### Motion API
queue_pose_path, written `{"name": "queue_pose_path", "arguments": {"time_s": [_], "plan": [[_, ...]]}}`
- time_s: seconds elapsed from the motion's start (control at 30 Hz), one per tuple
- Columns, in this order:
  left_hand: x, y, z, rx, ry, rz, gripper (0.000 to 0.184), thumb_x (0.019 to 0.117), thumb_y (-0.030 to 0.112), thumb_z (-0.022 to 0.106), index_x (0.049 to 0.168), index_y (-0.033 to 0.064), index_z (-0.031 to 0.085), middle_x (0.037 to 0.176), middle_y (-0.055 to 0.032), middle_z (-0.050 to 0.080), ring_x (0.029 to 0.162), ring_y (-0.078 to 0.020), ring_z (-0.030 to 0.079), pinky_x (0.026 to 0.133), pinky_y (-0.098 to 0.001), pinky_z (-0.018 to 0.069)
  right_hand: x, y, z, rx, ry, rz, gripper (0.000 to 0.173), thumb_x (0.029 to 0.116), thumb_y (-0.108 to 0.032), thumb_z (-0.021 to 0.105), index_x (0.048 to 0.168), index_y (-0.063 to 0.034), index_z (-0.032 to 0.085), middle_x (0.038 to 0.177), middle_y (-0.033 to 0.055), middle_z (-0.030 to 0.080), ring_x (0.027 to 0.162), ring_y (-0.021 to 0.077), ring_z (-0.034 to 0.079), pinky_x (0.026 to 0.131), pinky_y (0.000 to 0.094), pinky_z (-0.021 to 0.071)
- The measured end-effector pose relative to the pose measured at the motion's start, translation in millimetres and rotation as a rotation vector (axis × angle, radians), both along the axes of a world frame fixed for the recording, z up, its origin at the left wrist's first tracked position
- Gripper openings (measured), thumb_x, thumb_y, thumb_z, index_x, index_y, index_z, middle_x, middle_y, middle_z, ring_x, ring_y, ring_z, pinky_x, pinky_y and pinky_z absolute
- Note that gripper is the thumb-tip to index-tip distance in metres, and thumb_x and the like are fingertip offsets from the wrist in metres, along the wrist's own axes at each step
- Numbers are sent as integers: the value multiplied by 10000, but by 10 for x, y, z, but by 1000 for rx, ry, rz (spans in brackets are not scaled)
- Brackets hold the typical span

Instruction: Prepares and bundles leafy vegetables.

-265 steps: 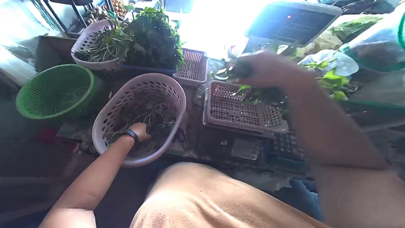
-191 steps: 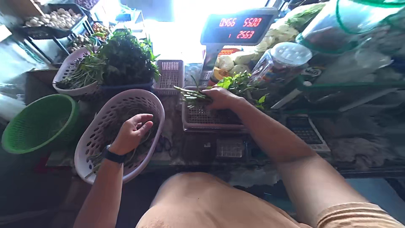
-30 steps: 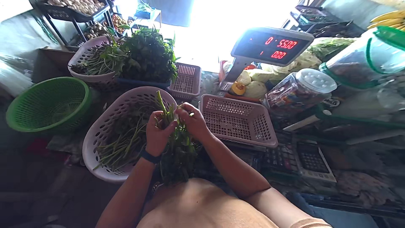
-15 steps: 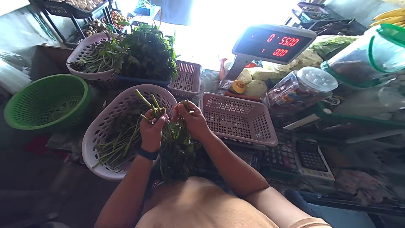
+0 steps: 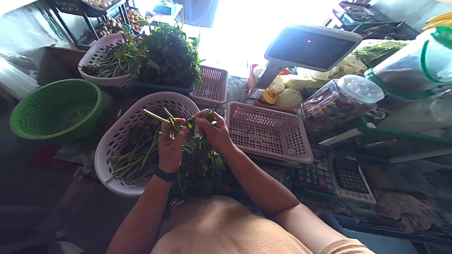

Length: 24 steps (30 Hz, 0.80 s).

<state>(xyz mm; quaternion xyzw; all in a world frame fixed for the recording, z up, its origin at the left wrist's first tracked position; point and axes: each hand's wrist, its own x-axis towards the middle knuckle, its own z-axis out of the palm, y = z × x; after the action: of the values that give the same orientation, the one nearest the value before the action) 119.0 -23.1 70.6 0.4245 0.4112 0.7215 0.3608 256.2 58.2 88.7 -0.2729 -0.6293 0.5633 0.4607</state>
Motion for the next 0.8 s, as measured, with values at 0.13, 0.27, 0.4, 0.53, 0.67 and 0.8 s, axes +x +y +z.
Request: {"name": "queue_pose_path", "arguments": {"time_s": [0.13, 0.27, 0.4, 0.53, 0.67, 0.8], "plan": [[-32, -80, -14, 45, 116, 51, 223, 1009, 93, 629, 1228, 136, 624, 1126, 59, 663, 987, -38, 640, 868, -240, 560, -55, 3, 8, -52, 50, -123, 150, 997, -125, 594, 1045, -89, 732, 709, -28, 593, 530, 35, 479, 499, 192, 439], [-102, -143, -52, 61, 49, 5, 233, 1018, 97, 613, 1244, 154, 622, 1099, 70, 671, 927, -23, 648, 811, -212, 567, -8, 54, 57, -118, -24, 1, 292, 1034, -192, 581, 1314, -135, 638, 849, -12, 609, 605, 57, 520, 542, 205, 475], [-160, -144, -86, 61, 6, -41, 267, 1013, 87, 615, 1269, 158, 618, 1099, 47, 671, 923, -60, 663, 807, -254, 588, 1, 51, 95, 3, -153, 259, 233, 1038, -176, 586, 1204, -74, 713, 969, -18, 689, 683, 24, 562, 602, 188, 491], [-134, -198, -26, 86, 74, 3, 202, 1024, 87, 590, 1212, 157, 616, 1066, 76, 657, 892, -27, 644, 792, -219, 571, 13, 96, 161, 8, -174, 164, 192, 1039, -185, 580, 1065, -99, 750, 943, -35, 677, 676, 21, 560, 590, 183, 484], [-179, -294, 142, 137, 144, -17, 168, 1033, 76, 566, 1178, 136, 625, 1083, 52, 636, 886, -39, 637, 793, -222, 575, 59, 165, 207, -92, -38, 75, 245, 1073, -232, 533, 1106, -105, 739, 808, -50, 639, 559, 5, 478, 510, 156, 428], [-208, -310, 263, 71, 255, 43, 175, 1007, 69, 613, 1182, 84, 626, 986, 53, 666, 825, -24, 649, 761, -213, 581, 45, 17, 345, 83, -31, 135, 245, 1070, -192, 516, 1091, -79, 733, 1018, -31, 671, 679, 1, 541, 589, 157, 473]]}}
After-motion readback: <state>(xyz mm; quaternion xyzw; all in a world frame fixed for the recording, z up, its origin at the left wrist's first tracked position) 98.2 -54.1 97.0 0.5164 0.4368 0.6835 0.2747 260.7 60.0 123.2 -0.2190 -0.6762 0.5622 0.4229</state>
